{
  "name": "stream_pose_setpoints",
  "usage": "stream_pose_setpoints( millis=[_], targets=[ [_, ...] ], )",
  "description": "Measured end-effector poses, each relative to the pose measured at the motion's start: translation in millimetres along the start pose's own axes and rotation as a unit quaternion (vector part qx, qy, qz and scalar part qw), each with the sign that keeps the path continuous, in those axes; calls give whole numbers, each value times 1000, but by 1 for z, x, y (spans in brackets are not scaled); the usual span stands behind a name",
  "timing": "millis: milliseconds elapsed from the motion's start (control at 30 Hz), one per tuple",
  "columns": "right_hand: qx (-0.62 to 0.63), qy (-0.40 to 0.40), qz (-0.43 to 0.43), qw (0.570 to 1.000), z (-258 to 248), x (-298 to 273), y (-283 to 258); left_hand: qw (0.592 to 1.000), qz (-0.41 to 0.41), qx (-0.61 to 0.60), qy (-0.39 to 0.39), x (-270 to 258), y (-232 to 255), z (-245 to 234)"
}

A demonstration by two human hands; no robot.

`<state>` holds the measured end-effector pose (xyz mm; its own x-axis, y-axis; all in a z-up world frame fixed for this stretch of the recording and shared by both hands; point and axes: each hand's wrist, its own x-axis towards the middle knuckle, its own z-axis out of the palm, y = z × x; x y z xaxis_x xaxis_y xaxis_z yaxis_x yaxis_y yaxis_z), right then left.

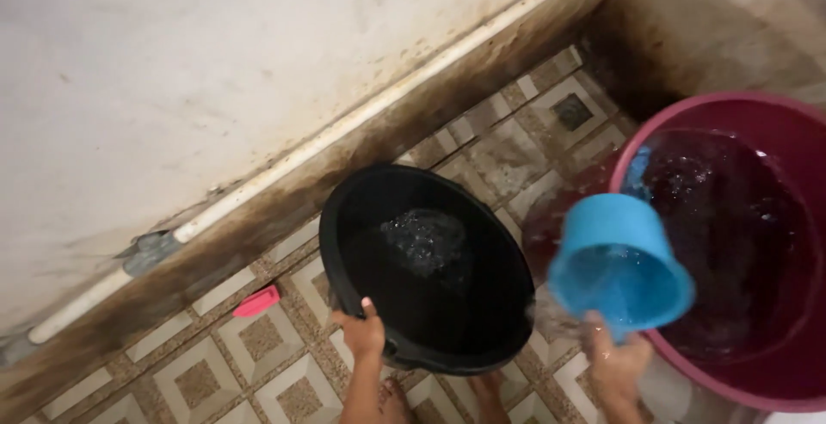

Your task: Scrubbing and rinsing a large black plastic basin in a wet room/bathroom environment.

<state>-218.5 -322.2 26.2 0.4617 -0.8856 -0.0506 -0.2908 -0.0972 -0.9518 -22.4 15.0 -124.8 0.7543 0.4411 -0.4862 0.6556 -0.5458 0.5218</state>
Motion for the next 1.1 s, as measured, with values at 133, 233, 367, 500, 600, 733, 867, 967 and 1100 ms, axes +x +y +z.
stream_pose_setpoints(
  millis=[133,233,367,500,600,733,867,967,1100],
  targets=[
    [-49,-39,-15,998,49,-40,29,1000,-5,-4,6,5,0,5],
    [-227,-25,-99,968,91,-62,38,999,-42,9,-15,-16,34,-11],
    [-295,-53,-71,952,140,-70,-78,997,-59,40,-34,-45,61,-35],
    [-298,-9,-235,925,150,-51,-112,997,-31,56,-38,-39,46,-30],
    [-292,29,-326,899,132,-28,-122,998,-18,48,-36,-24,18,-24],
    [-313,103,-257,909,76,28,-44,999,-10,29,-19,-15,-4,-16],
    [-450,112,-80,882,10,79,-54,1000,12,2,19,-23,-23,3],
    [-569,125,-44,812,-22,116,-33,1000,-5,-8,14,-47,-17,15],
    [-635,108,-193,740,8,80,-79,997,-57,-33,-35,-68,-6,33]
  ],
)
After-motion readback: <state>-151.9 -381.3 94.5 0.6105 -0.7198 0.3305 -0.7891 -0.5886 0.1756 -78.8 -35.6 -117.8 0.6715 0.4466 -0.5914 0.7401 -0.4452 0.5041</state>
